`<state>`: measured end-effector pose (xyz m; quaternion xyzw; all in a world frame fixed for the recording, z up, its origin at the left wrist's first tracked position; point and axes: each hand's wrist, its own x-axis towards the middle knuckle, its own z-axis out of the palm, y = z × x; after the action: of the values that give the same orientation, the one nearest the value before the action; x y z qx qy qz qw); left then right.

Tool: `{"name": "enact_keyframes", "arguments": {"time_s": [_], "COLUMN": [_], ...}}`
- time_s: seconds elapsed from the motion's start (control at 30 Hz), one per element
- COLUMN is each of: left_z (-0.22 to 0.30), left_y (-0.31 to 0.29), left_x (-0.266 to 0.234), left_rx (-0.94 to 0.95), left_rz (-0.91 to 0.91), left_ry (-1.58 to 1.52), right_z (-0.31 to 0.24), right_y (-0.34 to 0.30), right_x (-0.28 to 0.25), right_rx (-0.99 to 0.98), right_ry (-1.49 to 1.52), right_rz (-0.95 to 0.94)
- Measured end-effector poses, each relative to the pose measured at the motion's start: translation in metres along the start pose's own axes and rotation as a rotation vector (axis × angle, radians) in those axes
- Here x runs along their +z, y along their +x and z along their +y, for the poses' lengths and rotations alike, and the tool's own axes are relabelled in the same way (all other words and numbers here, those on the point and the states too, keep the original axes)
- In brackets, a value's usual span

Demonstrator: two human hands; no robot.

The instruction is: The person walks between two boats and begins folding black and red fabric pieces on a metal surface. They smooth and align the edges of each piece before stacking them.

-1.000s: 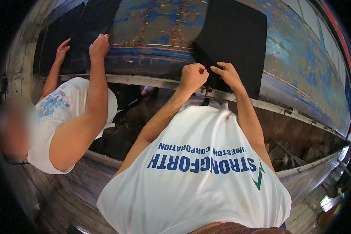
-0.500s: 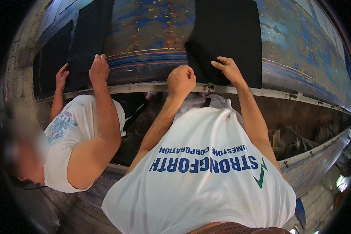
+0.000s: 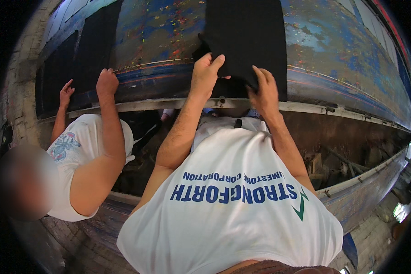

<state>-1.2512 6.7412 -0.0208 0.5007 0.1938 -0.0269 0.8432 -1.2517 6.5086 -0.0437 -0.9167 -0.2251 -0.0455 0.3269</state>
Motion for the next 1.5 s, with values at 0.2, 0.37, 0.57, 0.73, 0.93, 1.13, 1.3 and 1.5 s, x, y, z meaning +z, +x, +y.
{"name": "enact_keyframes", "arguments": {"time_s": [0.2, 0.37, 0.57, 0.73, 0.93, 1.13, 1.3, 1.5], "left_z": [0.047, 0.092, 0.147, 0.158, 0.105, 0.112, 0.07, -0.06], "left_y": [0.004, -0.025, -0.062, -0.03, 0.037, 0.06, 0.063, 0.069], "left_x": [0.078, 0.145, 0.219, 0.267, 0.326, 0.367, 0.373, 0.351], "left_rx": [0.251, 0.477, 0.826, 0.752, 0.507, 0.67, 0.497, 0.055], "left_rz": [0.012, -0.021, -0.204, -0.326, -0.24, -0.476, -0.41, -0.199], "left_ry": [0.029, 0.009, -0.05, -0.091, -0.069, -0.16, -0.082, 0.178], "right_z": [0.104, 0.123, 0.128, 0.155, 0.195, 0.208, 0.251, 0.352], "right_y": [-0.017, 0.025, 0.053, 0.093, 0.121, 0.13, 0.104, 0.029], "right_x": [-0.075, -0.187, -0.36, -0.436, -0.436, -0.513, -0.494, -0.441], "right_rx": [0.001, -0.251, -0.545, -0.672, -0.394, -0.44, -0.345, -0.142], "right_ry": [-0.075, -0.096, -0.237, -0.217, -0.414, -0.55, -0.521, -0.193], "right_rz": [0.292, 0.54, 0.948, 0.993, 0.934, 1.056, 0.853, 0.193]}}
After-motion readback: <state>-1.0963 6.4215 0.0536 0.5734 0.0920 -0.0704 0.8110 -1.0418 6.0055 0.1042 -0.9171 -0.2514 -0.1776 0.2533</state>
